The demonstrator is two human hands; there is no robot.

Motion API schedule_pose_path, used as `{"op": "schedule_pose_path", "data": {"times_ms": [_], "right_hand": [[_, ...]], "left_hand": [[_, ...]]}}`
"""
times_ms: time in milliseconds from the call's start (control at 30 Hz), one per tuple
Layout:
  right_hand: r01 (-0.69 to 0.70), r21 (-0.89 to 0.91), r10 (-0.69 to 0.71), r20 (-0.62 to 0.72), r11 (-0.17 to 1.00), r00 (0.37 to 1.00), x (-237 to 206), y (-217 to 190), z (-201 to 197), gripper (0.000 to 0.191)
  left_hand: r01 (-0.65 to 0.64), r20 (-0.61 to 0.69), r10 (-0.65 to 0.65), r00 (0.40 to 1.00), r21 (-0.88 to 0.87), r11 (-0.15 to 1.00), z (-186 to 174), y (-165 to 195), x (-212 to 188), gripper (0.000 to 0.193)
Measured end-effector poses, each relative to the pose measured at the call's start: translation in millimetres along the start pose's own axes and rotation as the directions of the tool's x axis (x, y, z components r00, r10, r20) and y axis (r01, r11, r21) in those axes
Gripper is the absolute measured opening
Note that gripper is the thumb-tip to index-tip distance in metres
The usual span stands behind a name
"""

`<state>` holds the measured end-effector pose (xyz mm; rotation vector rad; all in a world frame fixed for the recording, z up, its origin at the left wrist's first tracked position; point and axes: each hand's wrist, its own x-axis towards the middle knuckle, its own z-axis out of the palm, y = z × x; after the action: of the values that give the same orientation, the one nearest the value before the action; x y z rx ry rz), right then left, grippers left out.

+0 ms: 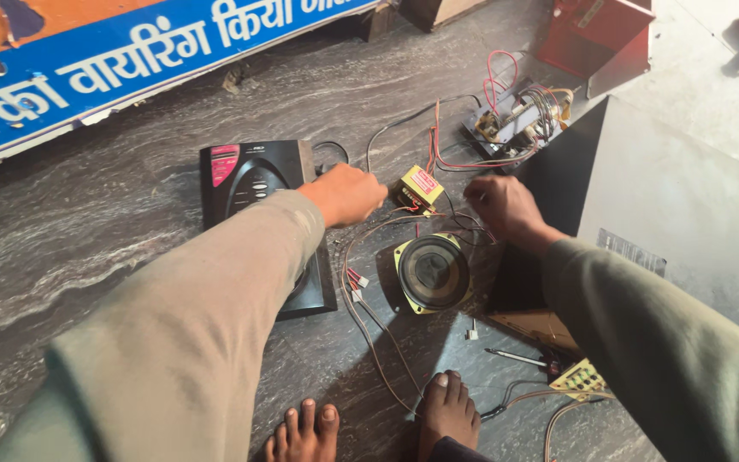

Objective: The person uses a remote control to test a circuit board connected to a speaker and power supply. They then use a screwdriver to adjust connections on the board and a transformer, and tap the speaker enclosure to check for sound.

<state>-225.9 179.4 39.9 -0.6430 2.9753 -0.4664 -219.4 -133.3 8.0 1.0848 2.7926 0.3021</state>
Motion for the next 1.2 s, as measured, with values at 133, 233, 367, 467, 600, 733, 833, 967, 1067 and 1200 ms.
{"op": "schedule_pose_path", "data": {"times_ms": [133, 233, 367, 467, 600, 733, 833, 967, 1067, 1200], "right_hand": [[-0.125, 0.103, 0.111, 0.134, 0.987, 0.985, -11.2, -14.6, 13.0, 0.022], [-0.065, 0.003, 0.064, 0.097, 0.998, 0.993, -15.5, -16.4, 18.6, 0.020], [-0.083, 0.052, 0.075, 0.127, 0.995, 0.989, -8.2, -15.9, 20.1, 0.025], [-0.061, 0.066, 0.052, 0.125, 0.996, 0.991, -4.4, -16.5, 19.3, 0.025], [-0.011, 0.053, 0.003, 0.154, 0.999, 0.988, -2.9, -16.9, 12.5, 0.019], [0.013, 0.097, -0.024, 0.117, 0.995, 0.993, -1.1, -19.5, 5.8, 0.019], [0.005, 0.151, -0.027, 0.141, 0.989, 0.990, -1.1, -21.8, 3.4, 0.021], [-0.080, 0.245, 0.038, 0.173, 0.966, 0.984, -1.1, -23.2, 4.2, 0.021], [-0.083, 0.270, 0.037, 0.172, 0.959, 0.984, -1.4, -21.3, 8.0, 0.022], [-0.039, 0.245, 0.002, 0.149, 0.969, 0.989, -6.8, -14.6, 14.2, 0.026]], "left_hand": [[-0.285, 0.220, 0.217, 0.951, 0.354, 0.891, -0.7, -1.5, -8.6, 0.015], [-0.384, 0.267, 0.296, 0.917, 0.393, 0.836, -2.5, -4.3, -12.0, 0.022], [-0.424, 0.294, 0.331, 0.897, 0.355, 0.833, -7.4, -11.3, -12.0, 0.036], [-0.423, 0.311, 0.318, 0.896, 0.375, 0.825, -8.3, -15.4, -12.9, 0.039], [-0.398, 0.328, 0.278, 0.903, 0.392, 0.830, -6.1, -21.3, -18.7, 0.037], [-0.391, 0.372, 0.246, 0.895, 0.390, 0.833, -2.7, -27.0, -25.4, 0.038], [-0.382, 0.401, 0.223, 0.889, 0.378, 0.844, -1.0, -32.5, -29.2, 0.037], [-0.386, 0.391, 0.232, 0.891, 0.380, 0.840, 2.6, -37.0, -28.7, 0.037], [-0.397, 0.380, 0.250, 0.891, 0.382, 0.834, 5.4, -36.8, -26.4, 0.037], [-0.418, 0.369, 0.281, 0.886, 0.375, 0.827, 5.1, -32.3, -22.5, 0.034]]}}
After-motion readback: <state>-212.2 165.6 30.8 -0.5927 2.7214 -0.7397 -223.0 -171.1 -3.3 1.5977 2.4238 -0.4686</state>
